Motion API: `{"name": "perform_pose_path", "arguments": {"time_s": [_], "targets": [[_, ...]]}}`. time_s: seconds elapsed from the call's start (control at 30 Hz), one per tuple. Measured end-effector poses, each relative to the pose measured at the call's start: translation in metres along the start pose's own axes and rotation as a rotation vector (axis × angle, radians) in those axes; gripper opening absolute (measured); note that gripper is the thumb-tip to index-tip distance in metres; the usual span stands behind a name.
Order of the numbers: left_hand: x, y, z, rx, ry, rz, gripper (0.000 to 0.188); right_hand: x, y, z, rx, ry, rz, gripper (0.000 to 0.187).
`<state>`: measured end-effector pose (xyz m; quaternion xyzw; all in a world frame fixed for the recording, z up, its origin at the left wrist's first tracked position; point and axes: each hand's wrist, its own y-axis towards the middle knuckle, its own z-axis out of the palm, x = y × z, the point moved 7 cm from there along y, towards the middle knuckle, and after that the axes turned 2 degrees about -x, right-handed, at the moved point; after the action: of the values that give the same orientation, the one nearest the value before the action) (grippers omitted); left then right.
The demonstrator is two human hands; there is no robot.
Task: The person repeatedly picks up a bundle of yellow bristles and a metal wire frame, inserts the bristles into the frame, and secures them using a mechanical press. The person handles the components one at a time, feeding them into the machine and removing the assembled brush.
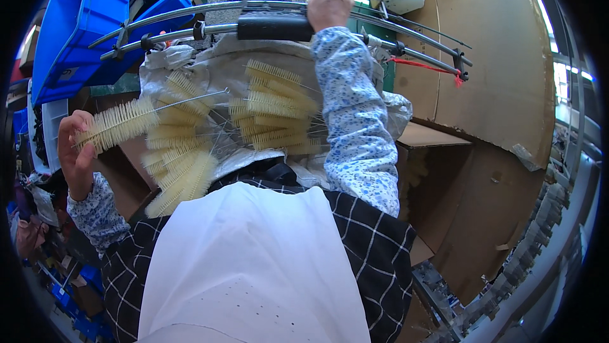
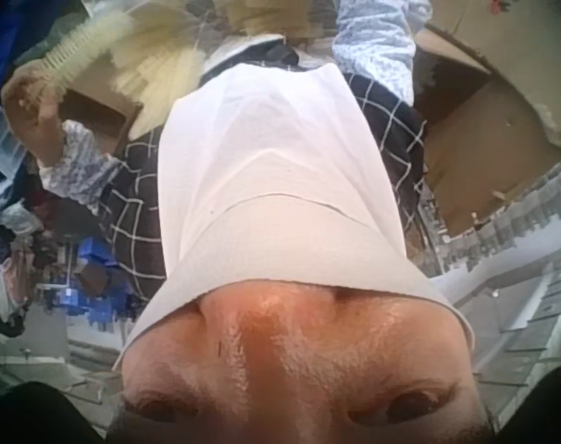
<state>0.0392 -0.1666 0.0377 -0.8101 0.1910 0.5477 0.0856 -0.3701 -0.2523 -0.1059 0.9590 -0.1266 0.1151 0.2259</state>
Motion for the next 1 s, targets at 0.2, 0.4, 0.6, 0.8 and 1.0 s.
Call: {"name": "perform_pose_path", "arguments": {"time_s": [0.2,0.4,0.6,0.8,1.0], "targets": [[-0.001,0.011,0.01,0.037,-0.04,0.025,0.03,0.046,0.0,0.008,0.018,-0.05,0.063,0.029],[-0.006,0.009,0.007,0.009,-0.038,0.045,0.029,0.043,-0.002,0.004,0.03,-0.078,0.015,0.022],[0.011,0.0,-0.013,-0.073,-0.092,0.027,0.028,-0.045,0.001,-0.011,-0.051,-0.051,-0.047,0.027],[0.005,0.008,0.003,-0.005,-0.166,0.119,0.028,-0.108,0.027,-0.027,0.166,0.234,0.136,0.026],[0.004,0.03,0.037,0.199,-0.214,0.067,0.028,-0.123,0.033,-0.04,0.365,-0.304,-0.162,0.027]]}}
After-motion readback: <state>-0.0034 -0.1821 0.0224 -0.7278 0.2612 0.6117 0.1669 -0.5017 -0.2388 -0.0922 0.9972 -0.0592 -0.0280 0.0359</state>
